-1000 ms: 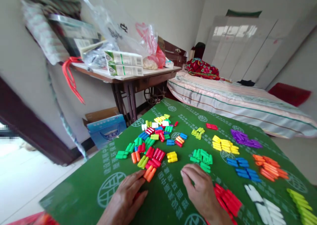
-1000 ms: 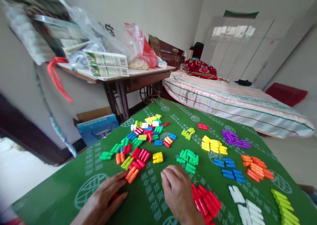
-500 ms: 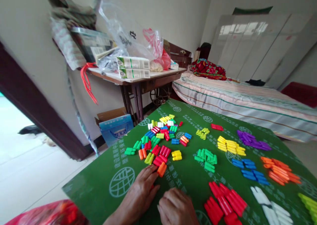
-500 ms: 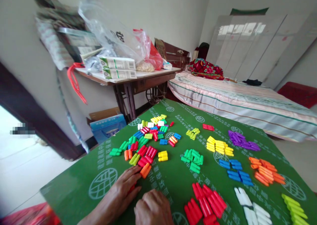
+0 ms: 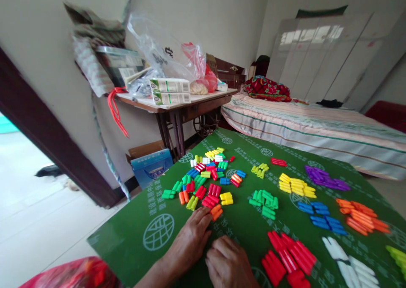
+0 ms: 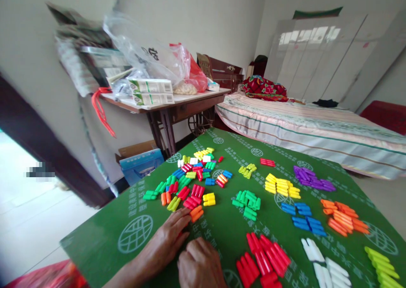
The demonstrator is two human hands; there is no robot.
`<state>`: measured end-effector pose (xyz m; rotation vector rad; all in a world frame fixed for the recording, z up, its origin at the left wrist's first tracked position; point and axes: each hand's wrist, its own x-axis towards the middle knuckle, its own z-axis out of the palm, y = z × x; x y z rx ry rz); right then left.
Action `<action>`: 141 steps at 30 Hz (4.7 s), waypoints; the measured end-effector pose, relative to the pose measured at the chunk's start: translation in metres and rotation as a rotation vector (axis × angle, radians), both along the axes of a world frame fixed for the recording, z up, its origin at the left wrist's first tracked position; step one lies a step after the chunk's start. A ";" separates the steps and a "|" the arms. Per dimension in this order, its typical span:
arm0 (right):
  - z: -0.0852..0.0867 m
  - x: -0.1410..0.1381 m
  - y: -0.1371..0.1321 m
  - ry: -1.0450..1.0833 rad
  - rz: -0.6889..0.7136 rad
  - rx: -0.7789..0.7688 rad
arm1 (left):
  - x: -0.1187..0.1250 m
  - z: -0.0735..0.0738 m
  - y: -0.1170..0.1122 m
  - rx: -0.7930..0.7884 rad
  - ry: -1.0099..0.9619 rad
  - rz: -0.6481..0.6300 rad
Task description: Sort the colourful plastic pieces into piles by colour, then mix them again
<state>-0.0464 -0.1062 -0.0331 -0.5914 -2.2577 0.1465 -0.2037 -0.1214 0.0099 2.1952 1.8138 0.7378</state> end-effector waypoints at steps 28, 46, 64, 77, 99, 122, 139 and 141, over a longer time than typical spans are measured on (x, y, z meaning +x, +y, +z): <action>-0.006 0.000 -0.001 -0.005 0.014 -0.007 | 0.015 0.001 0.027 -0.010 0.211 -0.083; -0.010 0.000 0.000 -0.009 0.040 -0.030 | 0.016 -0.009 0.047 0.096 0.361 -0.017; -0.009 -0.001 0.003 0.004 0.032 0.036 | 0.012 -0.001 0.054 0.030 0.272 0.032; -0.006 -0.001 0.003 0.009 0.024 0.057 | -0.031 0.012 0.052 0.019 0.370 0.466; -0.006 -0.001 0.003 0.027 0.017 0.085 | -0.007 0.014 0.031 -0.070 0.338 0.402; -0.008 -0.006 0.005 0.082 -0.006 0.136 | 0.009 0.015 0.088 -0.181 0.269 0.156; -0.009 -0.005 0.005 0.095 -0.003 0.128 | 0.017 0.010 0.072 -0.131 0.224 0.111; -0.009 -0.005 0.005 0.093 0.002 0.126 | 0.016 0.014 0.076 -0.150 0.220 0.131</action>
